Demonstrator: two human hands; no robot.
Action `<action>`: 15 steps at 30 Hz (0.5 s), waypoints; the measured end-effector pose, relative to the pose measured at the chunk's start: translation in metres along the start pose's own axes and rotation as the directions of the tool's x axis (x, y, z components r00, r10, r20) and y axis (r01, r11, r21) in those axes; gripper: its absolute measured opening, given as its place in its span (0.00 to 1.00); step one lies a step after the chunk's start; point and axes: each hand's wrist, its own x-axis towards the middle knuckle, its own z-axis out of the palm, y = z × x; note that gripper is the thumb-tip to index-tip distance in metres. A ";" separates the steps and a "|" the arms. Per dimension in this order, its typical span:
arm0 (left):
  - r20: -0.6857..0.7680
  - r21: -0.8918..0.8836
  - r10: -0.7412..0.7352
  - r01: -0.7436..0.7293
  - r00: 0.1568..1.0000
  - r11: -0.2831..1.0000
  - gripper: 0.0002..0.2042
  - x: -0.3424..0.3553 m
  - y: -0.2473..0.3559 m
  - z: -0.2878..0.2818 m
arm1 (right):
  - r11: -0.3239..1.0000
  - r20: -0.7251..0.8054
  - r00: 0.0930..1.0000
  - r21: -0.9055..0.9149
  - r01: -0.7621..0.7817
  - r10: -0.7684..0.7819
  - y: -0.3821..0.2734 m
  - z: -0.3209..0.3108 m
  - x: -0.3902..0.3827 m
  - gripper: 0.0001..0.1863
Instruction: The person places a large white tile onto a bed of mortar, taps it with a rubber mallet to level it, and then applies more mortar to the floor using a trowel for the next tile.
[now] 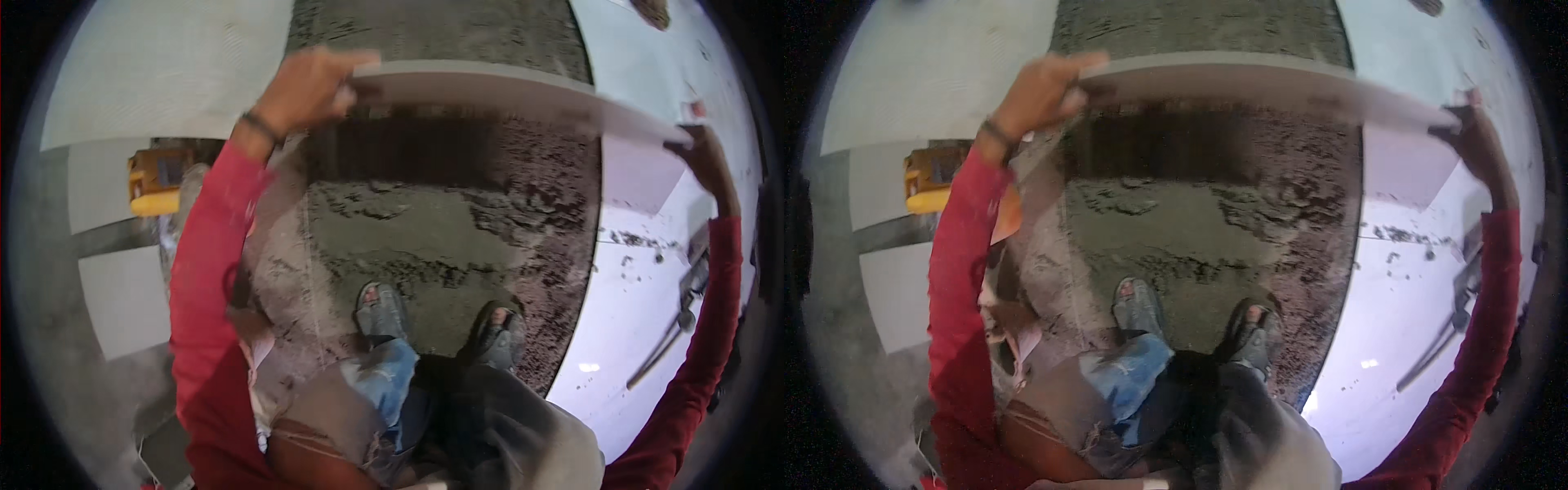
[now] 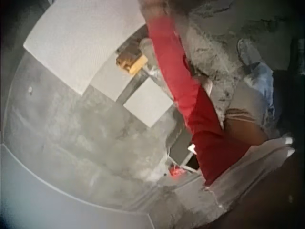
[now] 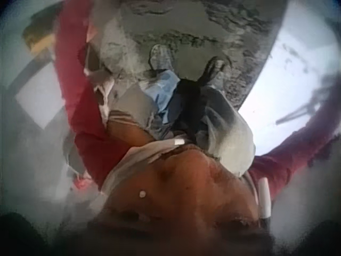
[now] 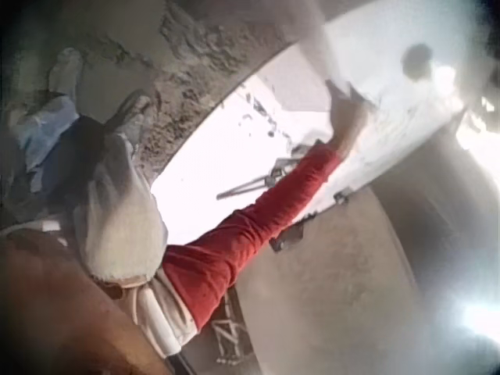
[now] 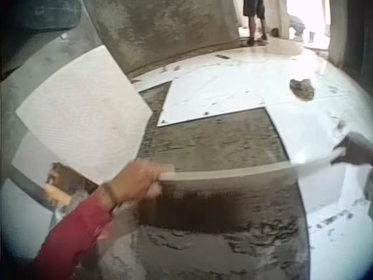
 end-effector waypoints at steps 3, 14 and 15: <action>0.030 0.074 -0.180 0.177 0.983 0.981 0.24 0.047 -0.064 -0.005 | 0.992 -0.251 0.961 -0.075 0.099 -0.115 0.015 0.015 0.081 0.24; 0.079 0.065 -0.426 0.422 0.901 0.904 0.14 0.089 -0.144 0.008 | 0.958 -0.195 0.977 0.253 0.139 -0.090 0.071 0.030 0.237 0.27; 0.090 0.065 -0.432 0.428 0.897 0.901 0.14 0.095 -0.147 0.009 | 0.942 -0.240 0.957 0.251 0.224 -0.164 0.073 0.029 0.247 0.27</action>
